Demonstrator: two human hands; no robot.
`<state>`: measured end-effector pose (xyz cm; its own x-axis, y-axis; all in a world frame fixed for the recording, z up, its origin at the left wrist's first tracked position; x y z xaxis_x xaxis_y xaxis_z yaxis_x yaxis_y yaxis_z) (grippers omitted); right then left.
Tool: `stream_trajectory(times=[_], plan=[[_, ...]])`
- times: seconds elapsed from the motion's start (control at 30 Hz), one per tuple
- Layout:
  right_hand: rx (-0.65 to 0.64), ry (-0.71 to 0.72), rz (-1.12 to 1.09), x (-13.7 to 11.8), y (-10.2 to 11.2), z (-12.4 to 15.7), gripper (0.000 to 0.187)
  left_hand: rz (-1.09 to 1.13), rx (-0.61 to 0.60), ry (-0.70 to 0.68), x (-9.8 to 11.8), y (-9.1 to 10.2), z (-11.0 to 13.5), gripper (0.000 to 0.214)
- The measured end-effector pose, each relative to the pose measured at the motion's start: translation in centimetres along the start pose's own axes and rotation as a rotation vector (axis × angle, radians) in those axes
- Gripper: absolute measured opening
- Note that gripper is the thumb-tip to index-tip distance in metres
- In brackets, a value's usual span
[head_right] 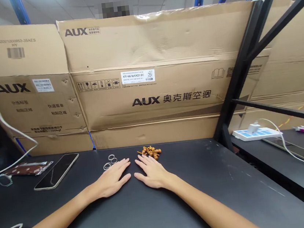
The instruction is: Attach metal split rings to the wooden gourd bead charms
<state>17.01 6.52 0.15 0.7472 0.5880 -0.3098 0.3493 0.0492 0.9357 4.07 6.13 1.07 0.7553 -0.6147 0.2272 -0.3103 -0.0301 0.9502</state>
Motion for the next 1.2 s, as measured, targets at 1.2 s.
stream_trajectory(times=[1.2], plan=[[-0.042, 0.019, -0.009, 0.5, -0.1, 0.1, 0.069, -0.045, -0.078, 0.080, -1.4, -0.3, -0.3, 0.072]])
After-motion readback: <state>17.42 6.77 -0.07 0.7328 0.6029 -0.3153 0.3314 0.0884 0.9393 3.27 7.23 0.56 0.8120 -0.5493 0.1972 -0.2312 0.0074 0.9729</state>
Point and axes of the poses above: each hand's wrist, its own z-axis away from the middle knuckle, its own y-axis out of the back of the hand, x = y × z, the point moved 9 cm from there along -z, towards the middle knuckle, and after that the axes turned 4 degrees about y, right-handed, at the moved point
